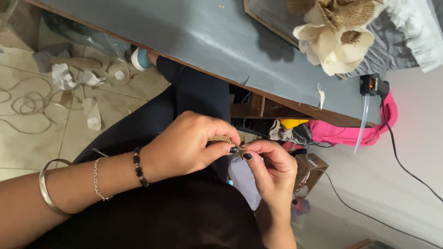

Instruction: Decorating a fabric-covered box with burlap and fabric flowers using a hot glue gun and scissors

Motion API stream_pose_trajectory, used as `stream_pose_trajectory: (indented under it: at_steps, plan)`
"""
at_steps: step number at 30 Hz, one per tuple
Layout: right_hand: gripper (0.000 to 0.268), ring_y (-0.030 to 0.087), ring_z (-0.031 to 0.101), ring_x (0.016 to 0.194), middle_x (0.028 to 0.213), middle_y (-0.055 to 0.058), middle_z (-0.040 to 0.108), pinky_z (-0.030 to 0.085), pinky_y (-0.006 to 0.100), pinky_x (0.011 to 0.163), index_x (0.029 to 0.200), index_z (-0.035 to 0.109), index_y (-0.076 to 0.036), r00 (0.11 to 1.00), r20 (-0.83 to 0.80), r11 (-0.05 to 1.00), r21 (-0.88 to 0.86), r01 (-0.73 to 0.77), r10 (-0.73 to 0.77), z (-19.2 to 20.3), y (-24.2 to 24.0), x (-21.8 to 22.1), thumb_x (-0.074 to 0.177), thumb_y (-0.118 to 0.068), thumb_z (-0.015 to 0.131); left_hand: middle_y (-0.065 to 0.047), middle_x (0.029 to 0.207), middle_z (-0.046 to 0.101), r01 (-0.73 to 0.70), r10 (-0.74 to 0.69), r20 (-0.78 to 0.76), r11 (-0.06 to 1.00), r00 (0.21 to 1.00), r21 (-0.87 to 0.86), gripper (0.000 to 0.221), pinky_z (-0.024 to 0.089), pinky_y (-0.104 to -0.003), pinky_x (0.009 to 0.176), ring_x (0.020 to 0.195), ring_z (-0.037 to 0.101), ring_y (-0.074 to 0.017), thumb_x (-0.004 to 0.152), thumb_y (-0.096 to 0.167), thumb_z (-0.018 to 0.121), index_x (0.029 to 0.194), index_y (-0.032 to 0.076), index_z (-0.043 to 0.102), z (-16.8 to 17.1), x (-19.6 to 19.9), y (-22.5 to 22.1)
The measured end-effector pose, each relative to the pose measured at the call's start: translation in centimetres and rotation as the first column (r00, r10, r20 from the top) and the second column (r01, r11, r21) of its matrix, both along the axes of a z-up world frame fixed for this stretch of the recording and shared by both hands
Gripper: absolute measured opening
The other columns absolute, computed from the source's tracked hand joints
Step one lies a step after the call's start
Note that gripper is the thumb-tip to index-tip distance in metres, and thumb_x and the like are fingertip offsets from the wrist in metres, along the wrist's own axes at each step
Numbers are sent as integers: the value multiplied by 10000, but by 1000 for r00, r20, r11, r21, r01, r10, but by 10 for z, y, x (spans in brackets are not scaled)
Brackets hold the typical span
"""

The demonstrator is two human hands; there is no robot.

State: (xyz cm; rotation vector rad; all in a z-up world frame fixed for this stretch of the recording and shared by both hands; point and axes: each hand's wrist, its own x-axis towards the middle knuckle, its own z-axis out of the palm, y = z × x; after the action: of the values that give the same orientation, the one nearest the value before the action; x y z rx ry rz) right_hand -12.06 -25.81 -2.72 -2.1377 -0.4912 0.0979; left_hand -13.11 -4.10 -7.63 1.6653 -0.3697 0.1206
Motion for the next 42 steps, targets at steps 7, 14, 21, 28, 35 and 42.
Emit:
stream_pose_trajectory:
  at_steps: [7,14,21,28,35,42]
  plan:
    - [90,116,708,804,880,52,758,582,225,773,953,728,-38,998,-25,996,-71,-62,61,-2,3,9,900,-103,760,-45,846,747,-10,-4,165,996,986,83,168,484,-416,714,742,684,-292,944,171,543,942,97,694,-13,-1,-4]
    - [74,150,759,844,923,47,784,601,241,784,950,756,-64,967,214,958,-277,-75,138,-2,8,8,886,-89,783,-57,908,779,-15,9,124,999,992,44,245,506,-410,720,790,722,-285,949,168,497,961,73,723,-21,1,-2]
    - [97,147,752,837,908,60,772,609,239,791,938,718,-54,987,115,976,-199,-92,117,-4,7,12,885,-104,782,-50,916,802,50,-50,90,999,995,4,237,528,-378,713,808,757,-258,926,154,534,982,74,750,-18,5,1]
    - [74,160,743,831,926,80,758,600,247,777,965,678,-41,984,142,979,-191,-78,106,-8,13,11,940,-98,718,-47,837,806,-9,9,15,1000,1000,10,251,521,-382,663,725,748,-257,912,164,527,982,100,760,-16,2,0]
    - [51,227,687,826,895,94,680,559,315,755,969,643,-28,880,424,939,-336,-68,216,-18,25,17,978,-74,663,-88,930,793,-149,149,114,989,982,-8,217,548,-391,713,809,749,-293,924,121,528,992,65,727,-19,-3,-10]
    - [112,234,699,794,872,139,725,565,356,765,953,727,26,986,162,987,150,-60,36,-23,20,35,920,-79,748,-101,803,803,-102,77,-183,986,980,-130,147,601,-376,684,832,784,-313,881,152,699,1010,143,767,-2,8,0]
